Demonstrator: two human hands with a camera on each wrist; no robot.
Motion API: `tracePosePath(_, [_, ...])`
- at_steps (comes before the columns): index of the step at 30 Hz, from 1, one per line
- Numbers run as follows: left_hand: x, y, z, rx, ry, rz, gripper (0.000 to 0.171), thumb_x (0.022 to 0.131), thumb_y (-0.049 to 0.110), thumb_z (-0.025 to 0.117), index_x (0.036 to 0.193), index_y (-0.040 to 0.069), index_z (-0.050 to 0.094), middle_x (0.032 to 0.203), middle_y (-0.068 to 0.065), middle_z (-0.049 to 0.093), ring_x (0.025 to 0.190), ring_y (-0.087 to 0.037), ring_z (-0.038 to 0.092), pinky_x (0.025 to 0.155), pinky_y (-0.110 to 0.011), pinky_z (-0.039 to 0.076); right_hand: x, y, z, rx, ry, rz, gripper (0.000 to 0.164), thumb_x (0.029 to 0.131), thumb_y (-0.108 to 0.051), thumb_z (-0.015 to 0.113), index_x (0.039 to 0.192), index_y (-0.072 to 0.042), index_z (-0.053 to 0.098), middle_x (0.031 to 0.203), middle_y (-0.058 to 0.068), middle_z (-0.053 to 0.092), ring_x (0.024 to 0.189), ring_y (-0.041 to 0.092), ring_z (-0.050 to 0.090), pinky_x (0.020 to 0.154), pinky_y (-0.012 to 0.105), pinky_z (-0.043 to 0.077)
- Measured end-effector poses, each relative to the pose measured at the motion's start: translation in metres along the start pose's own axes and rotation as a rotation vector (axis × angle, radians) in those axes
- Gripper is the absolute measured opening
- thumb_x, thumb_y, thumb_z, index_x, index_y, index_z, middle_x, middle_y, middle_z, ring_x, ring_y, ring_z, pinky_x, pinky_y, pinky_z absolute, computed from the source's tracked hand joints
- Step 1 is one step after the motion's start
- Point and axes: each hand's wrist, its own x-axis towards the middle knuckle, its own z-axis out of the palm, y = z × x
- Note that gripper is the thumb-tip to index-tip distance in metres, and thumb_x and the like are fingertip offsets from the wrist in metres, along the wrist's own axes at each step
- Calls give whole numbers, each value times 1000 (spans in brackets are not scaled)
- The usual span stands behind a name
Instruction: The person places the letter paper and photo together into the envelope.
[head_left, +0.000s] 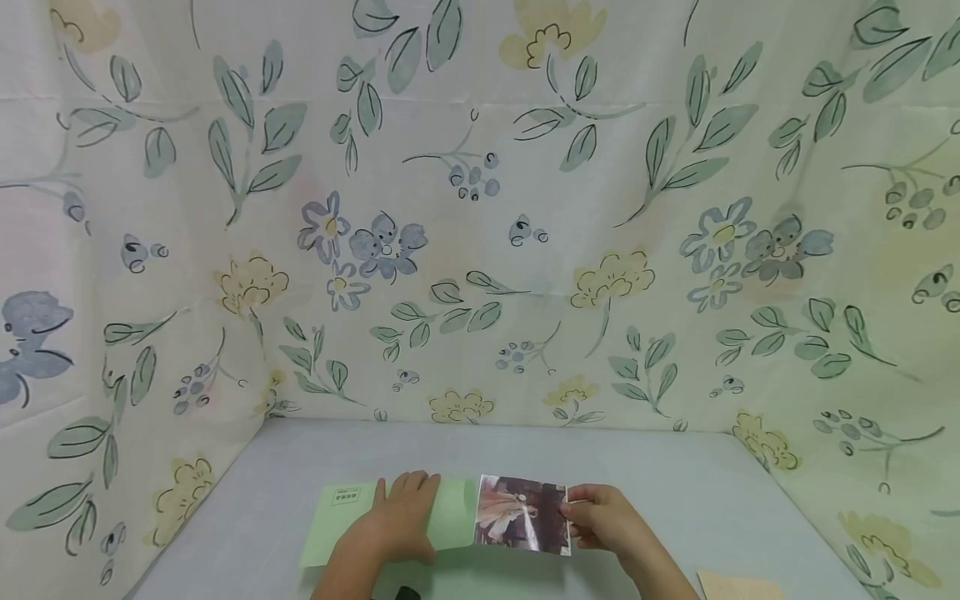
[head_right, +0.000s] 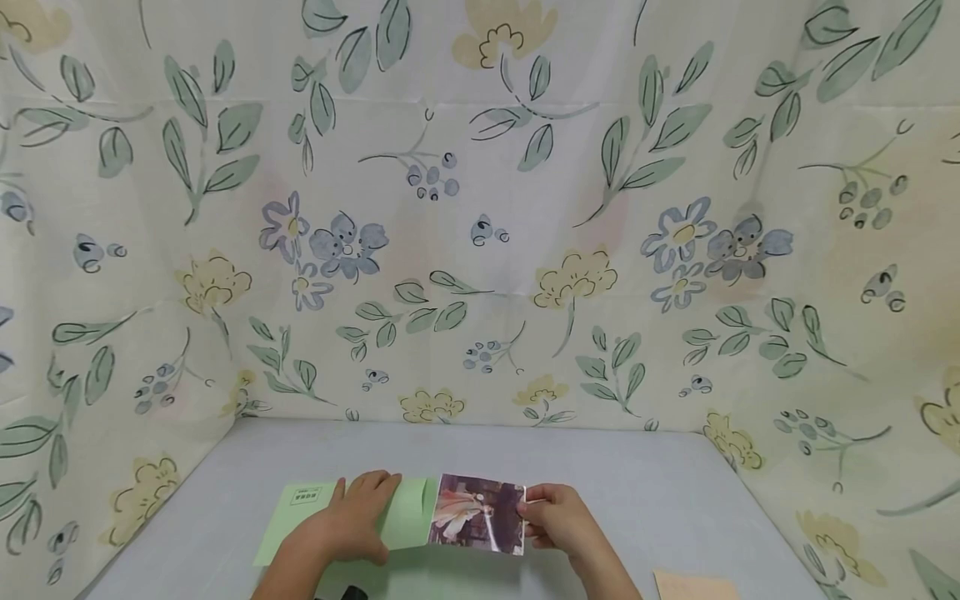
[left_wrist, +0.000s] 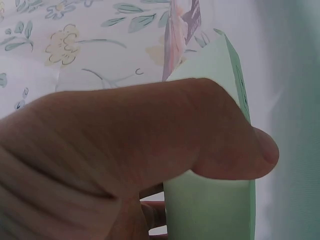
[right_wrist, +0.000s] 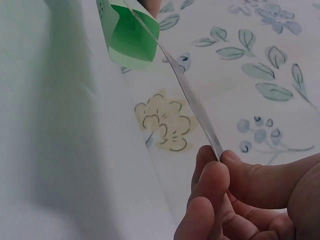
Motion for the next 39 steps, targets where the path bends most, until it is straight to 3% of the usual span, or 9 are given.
tracePosePath(20, [0, 5, -4, -3, -10, -12, 94, 55, 25, 84, 135, -1, 42, 134, -18, 43, 128, -40, 33, 101, -72, 11, 3, 0, 6, 29, 1, -11, 43, 83, -23, 70, 111, 7, 56, 79, 6, 65, 65, 16, 61, 58, 29, 53])
tracePosePath(30, [0, 6, -3, 8, -15, -17, 97, 55, 26, 84, 137, -1, 41, 137, -19, 39, 130, -40, 30, 102, -71, 10, 2, 0, 8, 58, -46, -30, 47, 85, -27, 69, 115, 7, 57, 81, 6, 64, 66, 15, 61, 62, 32, 55])
tracePosePath(39, [0, 7, -2, 24, -18, -21, 98, 55, 27, 84, 138, -1, 41, 138, -19, 39, 130, -41, 30, 102, -71, 11, 1, 0, 11, 27, -54, -56, 52, 87, -25, 66, 122, 11, 53, 77, 4, 62, 63, 14, 58, 61, 32, 54])
